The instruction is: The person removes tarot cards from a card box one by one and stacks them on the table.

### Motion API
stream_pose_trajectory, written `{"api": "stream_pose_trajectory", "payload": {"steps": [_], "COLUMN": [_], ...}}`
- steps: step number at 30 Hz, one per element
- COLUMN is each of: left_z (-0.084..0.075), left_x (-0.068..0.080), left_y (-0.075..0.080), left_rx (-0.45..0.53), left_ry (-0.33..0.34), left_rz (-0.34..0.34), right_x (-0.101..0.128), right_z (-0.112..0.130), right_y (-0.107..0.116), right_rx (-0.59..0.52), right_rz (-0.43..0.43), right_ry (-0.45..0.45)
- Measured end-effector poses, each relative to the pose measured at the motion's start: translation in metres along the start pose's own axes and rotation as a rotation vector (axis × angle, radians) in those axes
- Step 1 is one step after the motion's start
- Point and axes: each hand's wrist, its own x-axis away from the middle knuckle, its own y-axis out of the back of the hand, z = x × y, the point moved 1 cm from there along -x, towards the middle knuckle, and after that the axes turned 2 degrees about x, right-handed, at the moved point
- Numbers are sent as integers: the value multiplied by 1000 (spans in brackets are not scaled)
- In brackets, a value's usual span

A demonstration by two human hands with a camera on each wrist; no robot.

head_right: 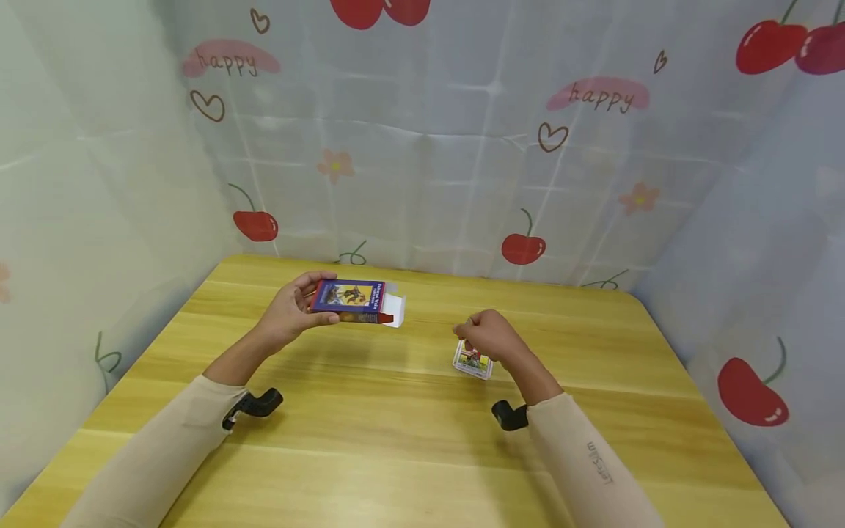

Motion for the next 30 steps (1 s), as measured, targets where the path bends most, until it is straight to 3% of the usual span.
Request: {"api": "stream_pose_trajectory", "payload": {"steps": [6, 11, 18, 30], "left_z": [1, 3, 2, 1], "left_x": [-1, -3, -5, -6], "left_y": [-2, -5, -10, -13], "left_rx": [-6, -10, 2, 7], "left_ry": [-2, 7, 3, -16], "left_rz": [6, 8, 15, 32], "right_x": [-5, -12, -23, -27], "right_z": [50, 75, 83, 88], "right_y": [-3, -9, -23, -35], "right_rx": [-137, -190, -130, -158], "right_rz": [29, 70, 73, 48], "right_ry": [104, 140, 142, 75]}}
